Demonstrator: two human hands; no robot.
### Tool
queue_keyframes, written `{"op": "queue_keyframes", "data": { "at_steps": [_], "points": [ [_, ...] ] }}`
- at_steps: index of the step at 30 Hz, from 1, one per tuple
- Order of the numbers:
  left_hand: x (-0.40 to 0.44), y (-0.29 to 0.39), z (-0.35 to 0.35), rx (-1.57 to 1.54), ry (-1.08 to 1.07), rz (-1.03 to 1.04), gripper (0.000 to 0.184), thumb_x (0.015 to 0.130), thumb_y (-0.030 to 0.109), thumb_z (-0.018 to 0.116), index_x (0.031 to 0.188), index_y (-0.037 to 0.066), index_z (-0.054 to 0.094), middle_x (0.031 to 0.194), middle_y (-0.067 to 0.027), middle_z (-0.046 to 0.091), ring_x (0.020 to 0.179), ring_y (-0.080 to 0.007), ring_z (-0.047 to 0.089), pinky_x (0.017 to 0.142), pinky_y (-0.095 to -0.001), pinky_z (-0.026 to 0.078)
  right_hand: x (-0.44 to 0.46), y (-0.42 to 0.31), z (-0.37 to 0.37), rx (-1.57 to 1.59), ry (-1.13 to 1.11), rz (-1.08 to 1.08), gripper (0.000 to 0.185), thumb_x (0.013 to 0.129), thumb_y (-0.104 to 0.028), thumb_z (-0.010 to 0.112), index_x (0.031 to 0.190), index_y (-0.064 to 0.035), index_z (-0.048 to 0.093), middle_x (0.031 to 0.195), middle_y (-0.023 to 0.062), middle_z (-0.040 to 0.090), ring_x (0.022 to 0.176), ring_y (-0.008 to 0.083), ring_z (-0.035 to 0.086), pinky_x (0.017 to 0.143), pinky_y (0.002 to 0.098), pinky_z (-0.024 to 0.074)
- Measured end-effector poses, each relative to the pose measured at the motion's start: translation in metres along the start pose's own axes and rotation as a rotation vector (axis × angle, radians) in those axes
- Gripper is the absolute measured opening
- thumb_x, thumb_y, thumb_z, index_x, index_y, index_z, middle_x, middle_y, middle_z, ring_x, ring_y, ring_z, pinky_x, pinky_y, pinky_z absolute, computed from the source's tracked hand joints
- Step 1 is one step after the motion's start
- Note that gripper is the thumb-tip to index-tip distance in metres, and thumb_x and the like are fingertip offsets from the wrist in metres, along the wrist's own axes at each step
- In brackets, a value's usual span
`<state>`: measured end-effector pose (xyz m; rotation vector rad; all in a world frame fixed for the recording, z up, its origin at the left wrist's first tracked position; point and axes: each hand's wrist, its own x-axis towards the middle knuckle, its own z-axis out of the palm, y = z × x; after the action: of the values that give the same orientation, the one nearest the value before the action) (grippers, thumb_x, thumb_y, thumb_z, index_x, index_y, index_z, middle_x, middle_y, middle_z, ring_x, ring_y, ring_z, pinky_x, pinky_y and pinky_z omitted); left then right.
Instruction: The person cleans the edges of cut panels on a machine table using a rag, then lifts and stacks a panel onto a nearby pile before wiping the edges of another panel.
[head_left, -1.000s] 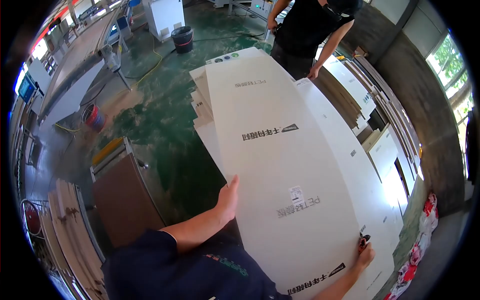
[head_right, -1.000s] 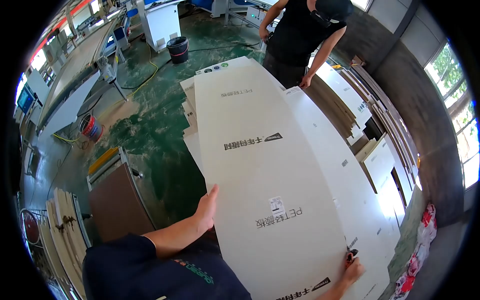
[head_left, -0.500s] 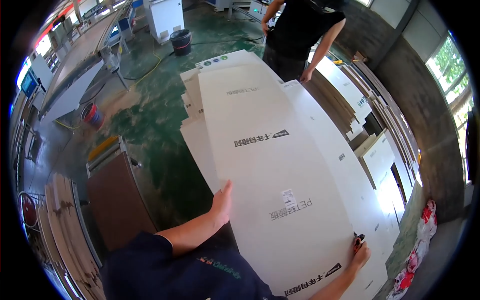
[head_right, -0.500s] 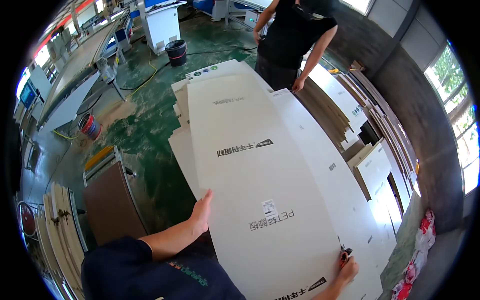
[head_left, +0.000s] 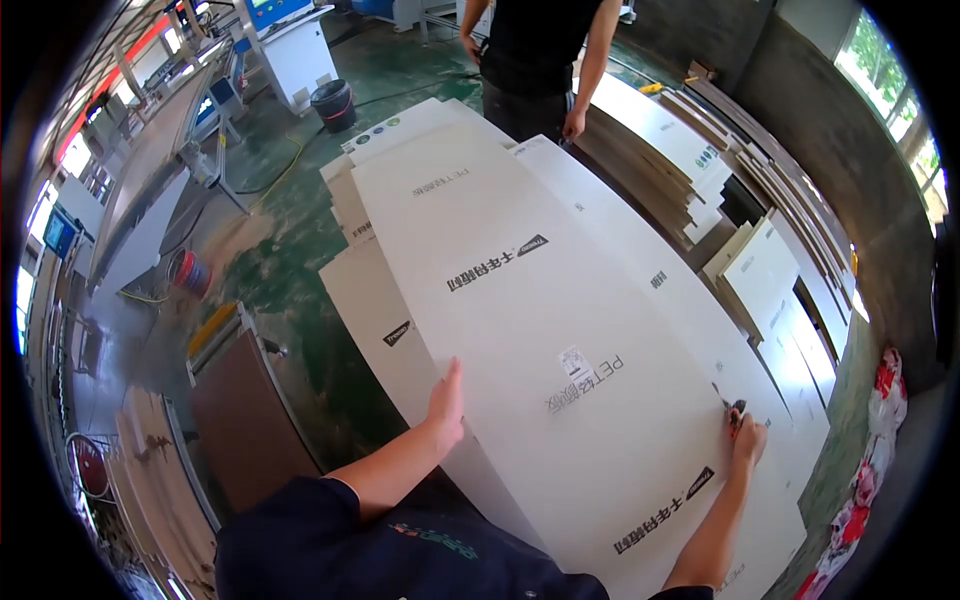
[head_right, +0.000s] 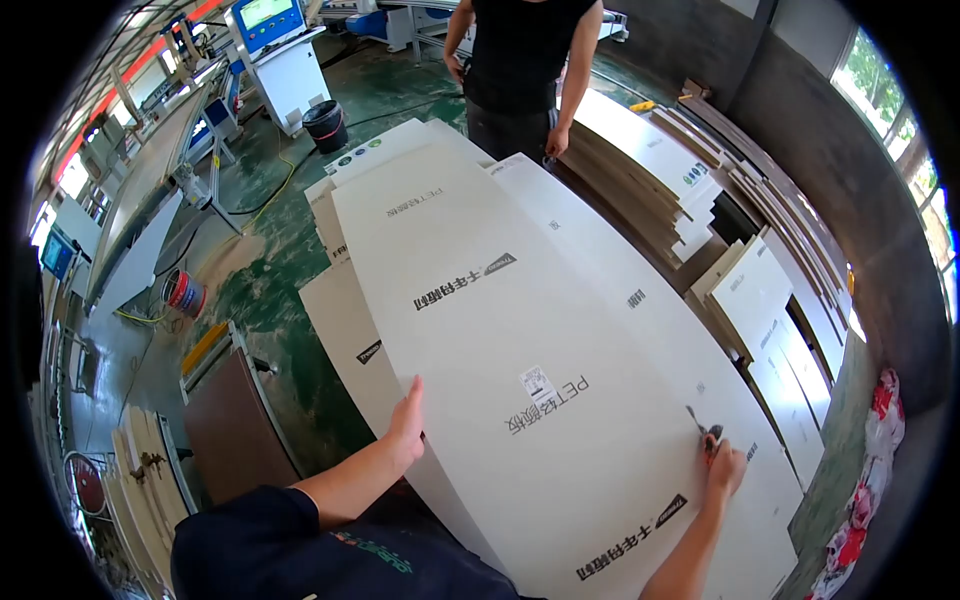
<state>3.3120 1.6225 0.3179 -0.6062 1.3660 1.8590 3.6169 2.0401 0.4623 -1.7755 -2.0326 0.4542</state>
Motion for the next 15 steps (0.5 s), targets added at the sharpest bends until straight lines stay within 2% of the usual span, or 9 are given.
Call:
{"op": "queue_keyframes", "data": {
  "at_steps": [3, 4, 6, 9, 12, 14, 15],
  "points": [
    [0.003, -0.006, 0.018, 0.007, -0.002, -0.018, 0.090, 0.093, 0.066, 0.050, 0.148, -0.003, 0.031, 0.142, -0.0157, 0.047, 0.127, -0.0280, 0.050, 0.105, -0.0464, 0.040, 0.034, 0.011, 0.018, -0.064, 0.021, -0.049, 0.050, 0.083, -0.036, 0.053, 0.062, 0.0088, 0.058, 0.055, 0.0193, 0.054, 0.052, 0.0299, 0.051, 0.058, 0.0451, 0.0410],
    [0.003, -0.008, 0.024, 0.033, 0.011, -0.011, 0.089, 0.093, 0.066, 0.049, 0.147, -0.003, 0.033, 0.142, -0.0159, 0.047, 0.126, -0.0280, 0.050, 0.104, -0.0463, 0.041, 0.044, 0.012, 0.021, -0.134, 0.001, -0.045, 0.047, 0.083, -0.037, 0.051, 0.067, 0.0039, 0.067, 0.061, 0.0218, 0.062, 0.061, 0.0361, 0.061, 0.065, 0.0472, 0.0454],
    [0.005, -0.009, 0.037, 0.086, 0.028, 0.004, 0.087, 0.094, 0.067, 0.047, 0.144, -0.004, 0.038, 0.141, -0.0161, 0.047, 0.125, -0.0278, 0.050, 0.102, -0.0463, 0.042, 0.062, 0.013, 0.028, -0.160, -0.024, -0.022, 0.046, 0.084, -0.037, 0.052, 0.070, 0.0035, 0.068, 0.062, 0.0221, 0.062, 0.062, 0.0371, 0.061, 0.065, 0.0471, 0.0458],
    [0.030, -0.026, 0.031, 0.202, -0.012, 0.027, 0.087, 0.095, 0.069, 0.041, 0.141, -0.005, 0.042, 0.125, -0.0189, 0.059, 0.107, -0.0284, 0.062, 0.087, -0.0425, 0.052, 0.085, 0.007, 0.034, -0.194, 0.048, -0.102, 0.047, 0.086, -0.036, 0.051, 0.068, 0.0042, 0.066, 0.062, 0.0210, 0.063, 0.062, 0.0387, 0.064, 0.066, 0.0467, 0.0481],
    [-0.003, 0.023, -0.004, 0.775, -0.049, -0.079, 0.083, 0.096, 0.070, 0.036, 0.128, -0.005, 0.049, 0.094, -0.0200, 0.067, 0.069, -0.0261, 0.067, 0.059, -0.0361, 0.054, 0.092, 0.002, 0.021, -0.075, 0.096, -0.171, 0.047, 0.090, -0.034, 0.048, 0.071, 0.0048, 0.066, 0.063, 0.0185, 0.065, 0.060, 0.0353, 0.066, 0.061, 0.0439, 0.0502],
    [0.002, 0.044, -0.055, 0.717, -0.014, -0.052, 0.075, 0.097, 0.068, 0.032, 0.108, -0.003, 0.054, 0.068, -0.0168, 0.063, 0.041, -0.0215, 0.054, 0.039, -0.0323, 0.043, 0.070, -0.027, 0.004, 0.059, 0.068, -0.145, 0.045, 0.093, -0.031, 0.046, 0.075, 0.0050, 0.066, 0.063, 0.0166, 0.066, 0.058, 0.0314, 0.067, 0.056, 0.0408, 0.0515],
    [-0.013, 0.059, -0.069, 0.667, -0.002, 0.040, 0.068, 0.099, 0.065, 0.032, 0.092, 0.001, 0.053, 0.065, -0.0150, 0.061, 0.040, -0.0179, 0.051, 0.038, -0.0310, 0.040, 0.072, -0.012, 0.009, 0.140, -0.029, -0.069, 0.042, 0.095, -0.030, 0.046, 0.084, 0.0049, 0.068, 0.063, 0.0147, 0.067, 0.055, 0.0249, 0.066, 0.050, 0.0355, 0.0513]
  ]
}}
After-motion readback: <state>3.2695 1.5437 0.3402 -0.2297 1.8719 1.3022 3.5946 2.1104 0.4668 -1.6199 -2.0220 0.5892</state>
